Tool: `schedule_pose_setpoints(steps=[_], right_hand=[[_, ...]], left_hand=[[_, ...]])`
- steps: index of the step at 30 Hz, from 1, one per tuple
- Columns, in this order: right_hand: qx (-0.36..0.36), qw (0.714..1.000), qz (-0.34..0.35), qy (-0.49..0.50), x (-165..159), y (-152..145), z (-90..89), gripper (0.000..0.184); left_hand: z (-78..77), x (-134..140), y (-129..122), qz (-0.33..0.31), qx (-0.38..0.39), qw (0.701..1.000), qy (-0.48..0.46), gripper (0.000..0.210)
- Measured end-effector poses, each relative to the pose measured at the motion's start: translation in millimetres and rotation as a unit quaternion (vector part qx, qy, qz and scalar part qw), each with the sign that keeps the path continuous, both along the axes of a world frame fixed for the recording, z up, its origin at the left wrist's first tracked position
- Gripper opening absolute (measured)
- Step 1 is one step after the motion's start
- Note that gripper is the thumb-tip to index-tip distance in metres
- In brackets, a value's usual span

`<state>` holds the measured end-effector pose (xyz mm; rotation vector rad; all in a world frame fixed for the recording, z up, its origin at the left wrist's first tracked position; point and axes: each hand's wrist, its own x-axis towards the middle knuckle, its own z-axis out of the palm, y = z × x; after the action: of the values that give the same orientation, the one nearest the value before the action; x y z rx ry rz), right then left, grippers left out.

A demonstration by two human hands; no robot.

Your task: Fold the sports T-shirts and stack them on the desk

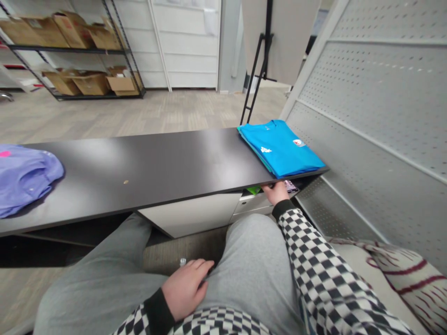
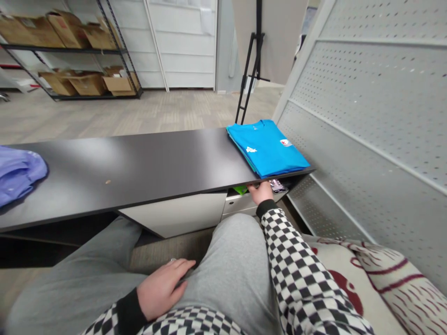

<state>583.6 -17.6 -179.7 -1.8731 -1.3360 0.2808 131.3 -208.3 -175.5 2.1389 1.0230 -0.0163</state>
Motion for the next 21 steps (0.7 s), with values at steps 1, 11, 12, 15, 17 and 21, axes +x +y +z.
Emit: schedule_pose_setpoints(steps=[1,11,12,15,17,21], right_hand=[[0.014,1.0,-0.001,-0.011,-2.0,-6.9,-2.4,0.043],[-0.158,0.986,-0.056,0.02,11.1,-236.1,-44.8,0.05],[-0.203,0.978,-0.047,0.021,11.4,-265.5,-49.5,0.045],[-0.3,0.952,-0.044,0.035,3.1,-339.7,-65.2,0.043],[-0.31,0.948,-0.042,0.057,-7.2,-368.2,-75.1,0.045],[-0.304,0.948,-0.06,0.066,-22.0,-371.2,-81.3,0.04]], left_hand=[[-2.2,-5.6,-0.9,0.009,0.002,1.0,0.002,0.063],[-24.2,-37.7,-17.0,0.026,0.017,1.0,-0.005,0.062],[-23.5,-37.4,-18.4,0.023,0.019,1.0,-0.009,0.062],[-17.8,-36.3,-22.4,0.013,0.024,1.0,-0.014,0.061],[-12.8,-36.6,-26.0,0.008,0.028,0.999,-0.015,0.06],[-5.0,-43.1,-37.0,0.003,0.039,0.999,-0.021,0.057]])
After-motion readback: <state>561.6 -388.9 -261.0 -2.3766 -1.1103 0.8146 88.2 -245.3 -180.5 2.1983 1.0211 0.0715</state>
